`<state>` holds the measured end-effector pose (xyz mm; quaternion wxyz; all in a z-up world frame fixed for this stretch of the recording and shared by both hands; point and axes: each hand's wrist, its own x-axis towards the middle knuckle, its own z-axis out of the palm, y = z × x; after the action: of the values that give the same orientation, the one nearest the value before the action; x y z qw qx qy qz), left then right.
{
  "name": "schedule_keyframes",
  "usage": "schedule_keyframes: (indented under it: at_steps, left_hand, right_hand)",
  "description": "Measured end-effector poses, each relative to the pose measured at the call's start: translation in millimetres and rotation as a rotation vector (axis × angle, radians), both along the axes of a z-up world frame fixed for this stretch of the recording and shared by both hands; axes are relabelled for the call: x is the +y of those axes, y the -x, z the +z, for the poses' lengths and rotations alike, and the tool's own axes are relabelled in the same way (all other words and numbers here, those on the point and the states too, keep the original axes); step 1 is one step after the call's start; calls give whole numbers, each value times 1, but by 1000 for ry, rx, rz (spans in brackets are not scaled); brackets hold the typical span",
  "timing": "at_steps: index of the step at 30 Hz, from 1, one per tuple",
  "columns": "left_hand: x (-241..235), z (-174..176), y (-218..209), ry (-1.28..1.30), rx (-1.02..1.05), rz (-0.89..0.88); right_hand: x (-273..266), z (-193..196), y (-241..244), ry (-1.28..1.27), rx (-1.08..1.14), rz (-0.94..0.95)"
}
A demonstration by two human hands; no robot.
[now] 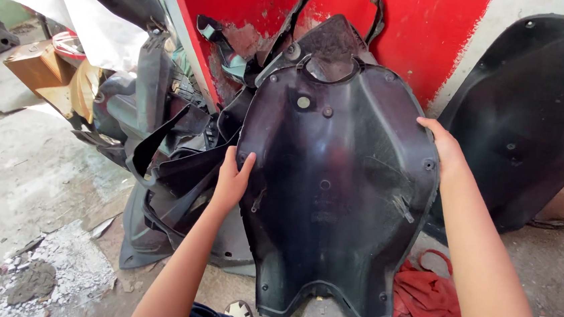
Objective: The person sands a black motorcycle part with a sanding block, first while standing and then while sitting on the floor. They hold the part with one hand and sand the surface with the other.
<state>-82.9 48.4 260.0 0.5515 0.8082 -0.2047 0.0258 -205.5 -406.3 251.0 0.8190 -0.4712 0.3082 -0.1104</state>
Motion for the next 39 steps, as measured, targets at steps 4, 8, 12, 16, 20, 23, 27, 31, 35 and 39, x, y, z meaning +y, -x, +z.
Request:
schedule_keyframes:
  at_steps: [4, 8, 12, 16, 20, 23, 27, 31, 35, 39]
  left_hand:
    - [-7, -13, -13, -11, 23, 58]
    - [5, -46, -33, -2, 70, 24]
    - [8, -58, -34, -259, -8, 24]
    - [2, -35, -20, -320, 38, 68]
    - [6, -37, -23, -338, 93, 31]
    - [18, -53, -37, -313, 76, -54]
    - [22, -45, -34, -458, 208, -16]
    - [13, -12, -9, -315, -5, -3]
    - [0, 17, 6, -470, -470, 81]
    - [-9, 32, 11, -652, -785, 90]
  right_hand:
    - [-3, 4, 3, -61, 28, -19]
    - [-1, 11, 20, 112, 131, 67]
    - [2, -8, 31, 123, 264, 245]
    - [10, -23, 36, 308, 384, 174]
    - [17, -26, 36, 388, 154, 49]
    - [22, -24, 36, 395, 214, 37]
    - [23, -26, 38, 355, 135, 46]
    - [39, -10, 41, 400, 277, 15]
    - [22, -29, 47, 613, 172, -132]
    - [5, -16, 61, 628, 24, -366]
